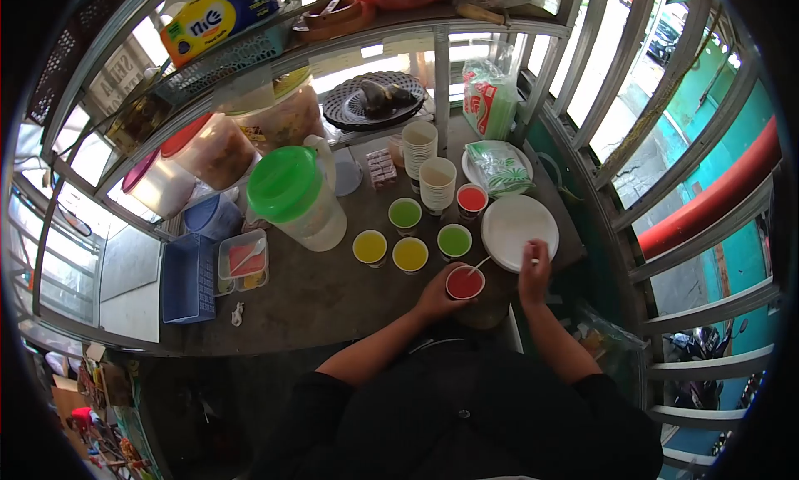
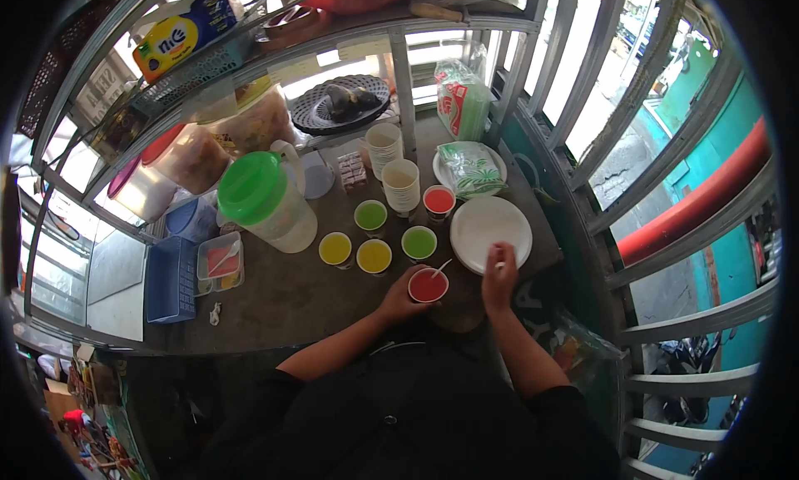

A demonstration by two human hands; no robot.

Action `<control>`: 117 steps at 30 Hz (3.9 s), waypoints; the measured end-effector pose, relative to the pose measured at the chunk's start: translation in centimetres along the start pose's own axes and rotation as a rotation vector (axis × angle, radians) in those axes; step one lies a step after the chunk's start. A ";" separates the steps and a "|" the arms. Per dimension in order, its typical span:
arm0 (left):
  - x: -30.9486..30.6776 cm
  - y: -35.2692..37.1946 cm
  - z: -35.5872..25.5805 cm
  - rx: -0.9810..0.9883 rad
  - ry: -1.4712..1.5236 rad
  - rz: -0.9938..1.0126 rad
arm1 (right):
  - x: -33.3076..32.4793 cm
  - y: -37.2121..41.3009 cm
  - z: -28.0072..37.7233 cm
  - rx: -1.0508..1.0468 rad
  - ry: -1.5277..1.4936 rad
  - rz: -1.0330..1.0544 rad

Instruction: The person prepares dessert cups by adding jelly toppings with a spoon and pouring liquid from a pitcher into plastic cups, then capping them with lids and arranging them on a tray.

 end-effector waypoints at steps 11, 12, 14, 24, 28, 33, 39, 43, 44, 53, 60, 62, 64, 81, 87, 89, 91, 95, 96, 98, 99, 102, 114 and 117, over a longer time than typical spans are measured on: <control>1.2 -1.6 -0.3 -0.079 -0.011 0.093 | -4.2 -5.0 -18.0 0.372 0.268 0.023; 1.4 -1.7 -0.1 -0.078 -0.001 0.095 | -4.6 -5.1 -15.8 0.524 0.182 0.036; 1.5 -1.9 0.0 -0.074 0.009 0.096 | -4.7 -5.4 -16.2 0.608 0.082 0.050; 2.7 -4.2 -0.1 -0.059 0.015 0.087 | -10.1 -5.1 -18.0 0.793 -0.273 -0.096; 3.3 -5.5 0.0 -0.070 0.030 0.060 | -9.3 -4.9 -19.0 0.800 -0.564 0.050; 4.0 -6.5 0.2 -0.069 0.074 0.011 | -6.9 -2.2 -16.8 0.335 0.250 -0.232; 4.9 -6.7 1.4 -0.026 0.128 -0.067 | -1.3 1.6 -6.1 0.443 -0.444 0.433; 4.7 -7.2 1.7 -0.028 0.117 -0.001 | 0.4 1.4 -2.3 0.510 -0.552 0.522; 4.5 -7.1 1.7 -0.038 0.142 0.007 | 0.7 1.0 -1.9 0.497 -0.527 0.519; 3.4 -4.2 2.5 -0.039 0.170 0.039 | -0.6 -1.0 4.7 -0.201 0.097 0.710; 1.8 -0.6 1.2 -0.014 0.086 0.060 | 0.5 2.2 7.6 -0.427 0.228 1.059; 1.2 0.6 0.7 -0.019 0.111 0.053 | 1.4 2.9 8.2 -0.465 0.194 1.136; 0.3 1.9 0.3 -0.015 0.135 0.030 | 2.2 2.9 10.1 -0.461 0.220 1.217; -13.3 15.3 -2.8 -0.152 0.108 -0.502 | 10.8 4.9 27.9 -1.168 0.184 1.341; -18.6 20.3 -1.9 -0.146 0.133 -0.701 | 15.8 6.3 31.4 -1.094 -0.024 1.320; -20.6 22.0 -1.4 -0.125 0.136 -0.736 | 17.6 6.7 32.6 -1.037 -0.088 1.292; -22.5 23.5 -2.0 -0.113 0.141 -0.744 | 19.7 7.3 33.3 -0.957 -0.126 1.330; -26.0 26.0 -2.0 -0.131 0.136 -0.743 | 23.4 8.6 34.0 -0.691 -0.171 1.345; -26.8 26.6 -1.5 -0.138 0.142 -0.742 | 24.7 8.4 33.3 -0.443 -0.251 1.362; -28.5 27.3 -1.0 -0.147 0.148 -0.714 | 27.3 7.2 30.7 0.056 -0.415 1.338; -29.4 27.5 -0.9 -0.149 0.147 -0.691 | 28.2 6.4 29.7 0.181 -0.538 1.287; -31.9 27.9 -0.5 -0.136 0.132 -0.625 | 29.6 3.2 27.0 0.451 -0.880 1.106; -37.0 28.7 1.1 -0.120 0.061 -0.380 | 31.9 1.9 25.7 0.389 -0.841 0.441; -37.6 28.4 0.9 -0.109 0.046 -0.343 | 33.0 1.4 26.5 0.247 -0.581 0.365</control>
Point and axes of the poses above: each hand's wrist, its own y-axis away from the middle knuckle, its own x-axis out of the palm, z = x × y, the point moved 3 cm from there along -y, towards the middle knuckle, and after that the axes turned 5 degrees about z, right-handed, at the moved point
